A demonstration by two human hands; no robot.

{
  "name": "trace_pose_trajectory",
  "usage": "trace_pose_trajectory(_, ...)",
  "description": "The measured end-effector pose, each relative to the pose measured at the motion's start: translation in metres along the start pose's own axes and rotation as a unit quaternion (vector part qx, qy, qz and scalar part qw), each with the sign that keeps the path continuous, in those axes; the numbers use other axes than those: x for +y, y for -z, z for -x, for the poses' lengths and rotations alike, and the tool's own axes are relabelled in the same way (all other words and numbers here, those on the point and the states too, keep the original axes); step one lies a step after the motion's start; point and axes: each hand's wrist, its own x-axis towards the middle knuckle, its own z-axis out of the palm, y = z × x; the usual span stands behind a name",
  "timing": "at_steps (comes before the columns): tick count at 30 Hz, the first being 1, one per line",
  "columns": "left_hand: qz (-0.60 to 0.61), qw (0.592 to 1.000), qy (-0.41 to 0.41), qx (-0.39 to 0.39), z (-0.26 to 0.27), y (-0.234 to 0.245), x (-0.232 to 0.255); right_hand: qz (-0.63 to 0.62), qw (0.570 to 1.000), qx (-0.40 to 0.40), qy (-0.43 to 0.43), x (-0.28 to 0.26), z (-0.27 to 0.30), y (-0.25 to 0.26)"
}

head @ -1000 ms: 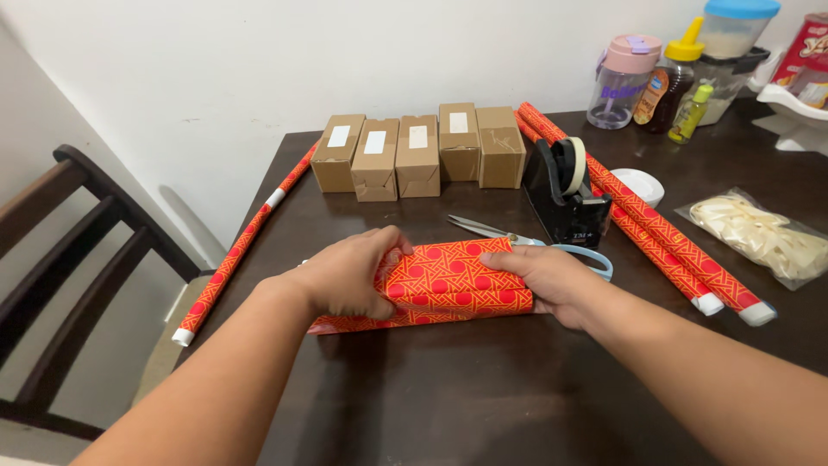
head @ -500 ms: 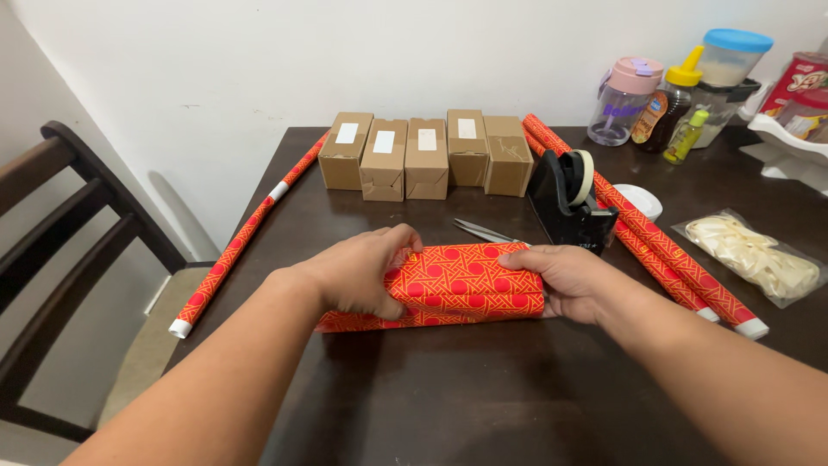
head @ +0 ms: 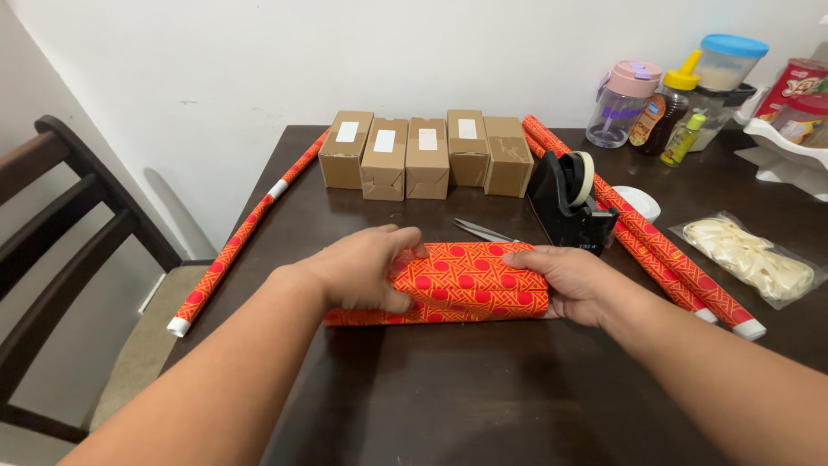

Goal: The person wraps a small box with red patterned wrapping paper. They fold the paper around the box, secure it with tape, and fold the ends neatly to complete the wrapping.

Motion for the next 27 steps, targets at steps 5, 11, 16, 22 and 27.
trace_pose_trajectory(5,-0.007,1.0,-0.008,0.008,0.002,-0.004,-0.002,0.112,0.991,0.055,0.044,0.0,-0.007,0.004)
trace_pose_trajectory(11,-0.044,0.997,-0.007,0.055,0.001,-0.021,-0.007,0.431,0.772,0.184,0.429,0.006,-0.014,0.005)
trace_pose_trajectory(16,-0.053,0.994,-0.033,0.085,-0.001,-0.029,-0.01,0.499,0.692,0.044,0.519,-0.008,-0.021,-0.014)
trace_pose_trajectory(22,-0.064,0.992,-0.038,0.097,-0.001,-0.032,-0.009,0.59,0.717,0.0,0.371,-0.022,-0.019,-0.047)
trace_pose_trajectory(27,-0.057,0.992,-0.045,0.099,0.001,-0.032,-0.01,0.572,0.743,-0.04,0.346,-0.028,-0.02,-0.049)
